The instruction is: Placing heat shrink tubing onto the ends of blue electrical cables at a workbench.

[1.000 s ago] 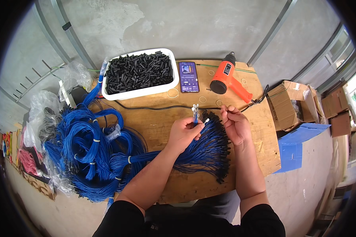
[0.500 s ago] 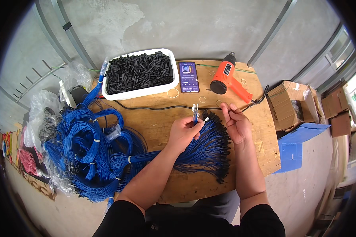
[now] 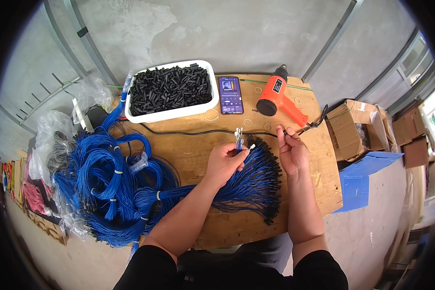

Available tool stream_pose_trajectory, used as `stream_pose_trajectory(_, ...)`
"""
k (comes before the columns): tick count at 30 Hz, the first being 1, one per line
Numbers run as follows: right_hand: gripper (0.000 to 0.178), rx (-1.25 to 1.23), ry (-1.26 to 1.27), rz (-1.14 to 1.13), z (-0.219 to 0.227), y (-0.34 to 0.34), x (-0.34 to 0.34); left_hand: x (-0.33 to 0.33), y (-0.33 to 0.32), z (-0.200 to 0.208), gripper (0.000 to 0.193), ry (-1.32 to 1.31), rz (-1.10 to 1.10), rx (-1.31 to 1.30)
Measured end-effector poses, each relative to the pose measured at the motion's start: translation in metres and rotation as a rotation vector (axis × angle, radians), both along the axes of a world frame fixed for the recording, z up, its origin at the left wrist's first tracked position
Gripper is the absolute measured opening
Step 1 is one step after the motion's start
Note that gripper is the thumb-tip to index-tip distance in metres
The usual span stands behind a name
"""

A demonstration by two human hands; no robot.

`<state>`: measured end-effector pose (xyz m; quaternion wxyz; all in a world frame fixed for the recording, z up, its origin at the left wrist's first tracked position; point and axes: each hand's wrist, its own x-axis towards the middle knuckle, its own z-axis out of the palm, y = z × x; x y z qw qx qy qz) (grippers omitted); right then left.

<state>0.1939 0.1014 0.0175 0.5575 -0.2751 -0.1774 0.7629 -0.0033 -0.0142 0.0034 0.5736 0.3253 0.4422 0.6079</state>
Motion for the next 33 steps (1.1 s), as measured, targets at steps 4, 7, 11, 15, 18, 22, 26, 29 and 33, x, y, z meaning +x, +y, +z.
stream_pose_trajectory(4,0.016,0.022,-0.012,0.038,0.001,-0.001,0.001,0.001,0.000,0.003,0.013,0.009,-0.001,-0.013)
stream_pose_trajectory(7,0.017,0.057,-0.046,0.063,0.001,-0.003,0.001,0.001,0.000,0.004,0.014,0.002,0.003,-0.014)
stream_pose_trajectory(11,0.018,0.140,-0.137,0.159,0.009,-0.013,-0.007,0.001,-0.001,0.006,0.014,0.012,0.016,-0.016)
stream_pose_trajectory(15,0.018,0.192,-0.228,0.276,0.013,-0.021,-0.014,0.002,-0.001,0.004,0.014,0.024,0.028,-0.018)
stream_pose_trajectory(18,0.017,0.241,-0.303,0.283,0.016,-0.025,-0.017,0.001,0.000,0.001,0.014,-0.021,0.033,-0.012)
stream_pose_trajectory(22,0.016,0.228,-0.392,0.280,0.022,-0.027,-0.019,0.000,0.001,0.000,0.013,-0.020,0.052,-0.020)
stream_pose_trajectory(26,0.013,0.269,-0.438,0.287,0.018,-0.024,-0.013,0.003,0.002,0.002,0.012,0.003,0.057,0.009)
stream_pose_trajectory(29,0.011,0.334,-0.450,0.234,0.006,-0.016,-0.010,0.002,0.002,0.000,0.012,0.066,0.024,0.041)
stream_pose_trajectory(33,0.005,0.339,-0.547,0.102,0.009,-0.017,-0.014,0.003,0.001,0.002,0.011,0.089,0.051,0.003)
